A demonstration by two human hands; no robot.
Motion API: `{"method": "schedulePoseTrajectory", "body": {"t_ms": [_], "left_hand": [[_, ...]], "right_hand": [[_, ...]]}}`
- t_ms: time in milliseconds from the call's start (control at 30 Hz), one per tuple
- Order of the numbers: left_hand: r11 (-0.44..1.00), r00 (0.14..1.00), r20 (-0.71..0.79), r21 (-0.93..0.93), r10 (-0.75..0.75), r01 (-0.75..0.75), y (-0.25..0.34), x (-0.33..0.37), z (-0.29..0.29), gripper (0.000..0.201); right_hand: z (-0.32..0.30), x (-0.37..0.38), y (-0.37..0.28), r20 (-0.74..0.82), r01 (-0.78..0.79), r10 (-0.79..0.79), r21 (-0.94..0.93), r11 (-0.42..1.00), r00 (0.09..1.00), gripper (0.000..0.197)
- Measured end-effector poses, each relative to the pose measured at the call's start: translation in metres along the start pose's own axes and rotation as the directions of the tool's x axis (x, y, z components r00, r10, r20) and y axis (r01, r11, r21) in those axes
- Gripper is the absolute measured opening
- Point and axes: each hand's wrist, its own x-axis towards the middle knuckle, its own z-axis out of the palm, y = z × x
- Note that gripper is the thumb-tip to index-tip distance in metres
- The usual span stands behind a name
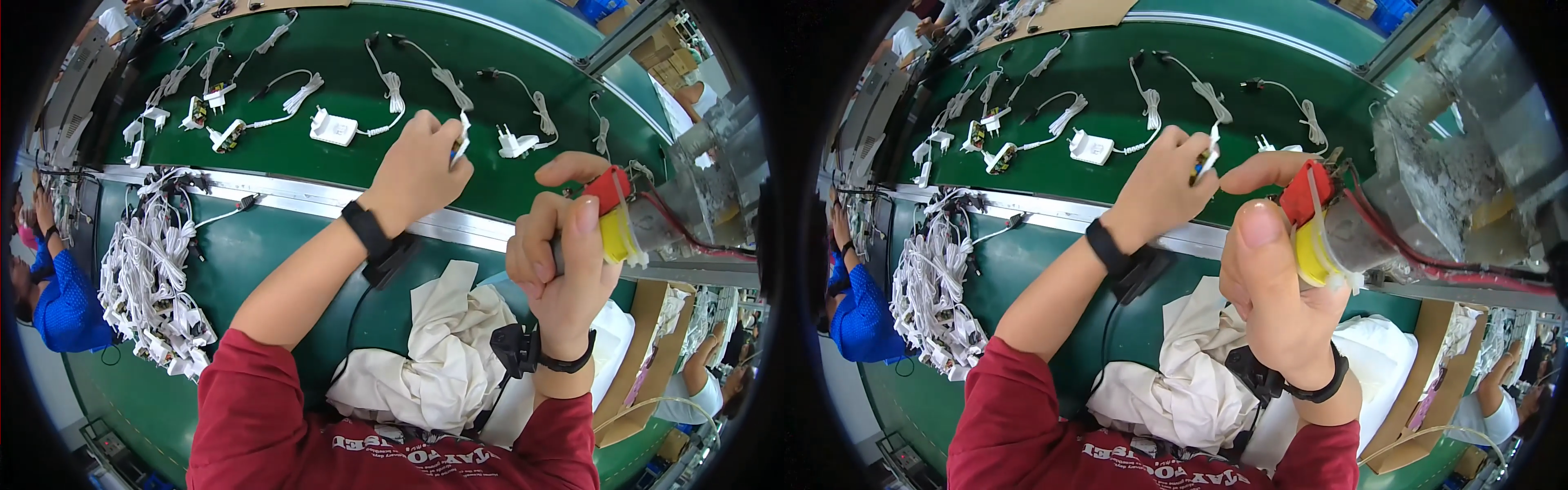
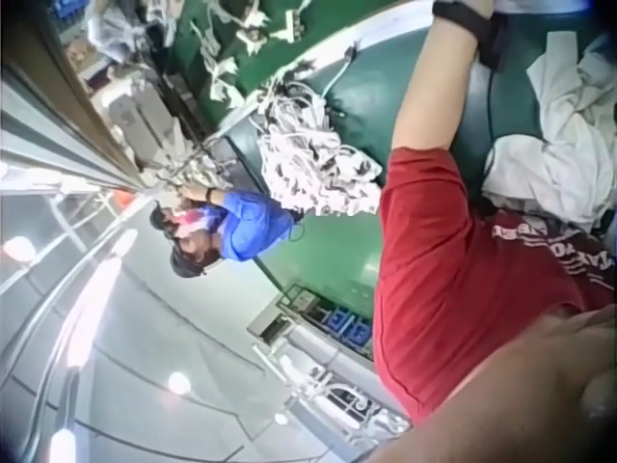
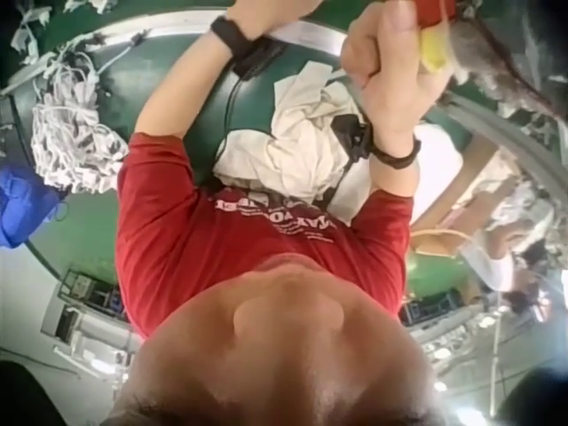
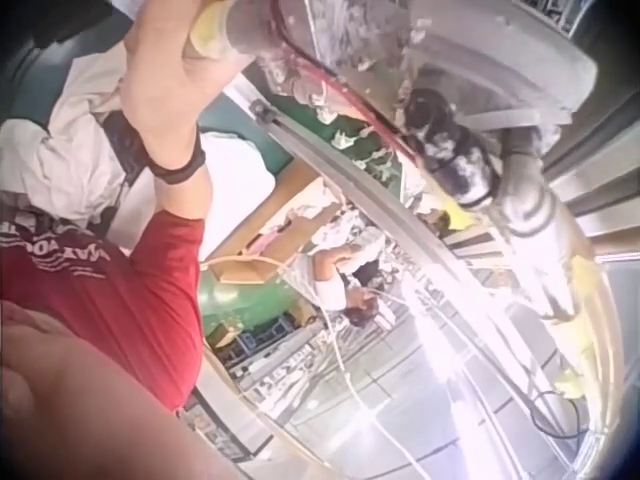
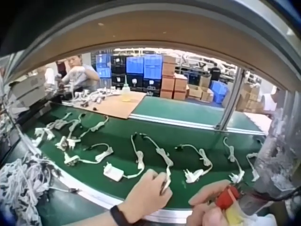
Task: Soldering wires to small electronic circuit boards at a production station.
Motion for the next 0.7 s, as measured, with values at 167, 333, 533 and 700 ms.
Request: {"method": "schedulePoseTrajectory", "body": {"t_ms": [167,333,533,700], "left_hand": [[0.825,0.973,0.165,-0.518,-0.163,0.226,0.013,-0.033,-0.018,0.023],[0.095,0.71,0.69,-0.704,-0.139,0.703,0.031,-0.072,-0.026,0.024],[0.008,0.683,0.73,-0.683,-0.008,0.73,0.05,-0.09,-0.018,0.032],[-0.053,0.714,0.696,-0.712,0.076,0.7,0.05,-0.098,-0.012,0.039]], "right_hand": [[-0.002,0.005,-0.007,-0.043,-0.02,0.018,-0.045,0.999,0.999,0.039],[-0.004,0.013,-0.01,-0.082,0.023,-0.035,-0.144,0.989,0.996,0.041],[-0.004,0.019,-0.005,-0.052,0.065,-0.074,-0.153,0.986,0.996,0.04],[-0.001,0.017,0.003,-0.065,0.063,-0.07,-0.102,0.993,0.995,0.038]]}}
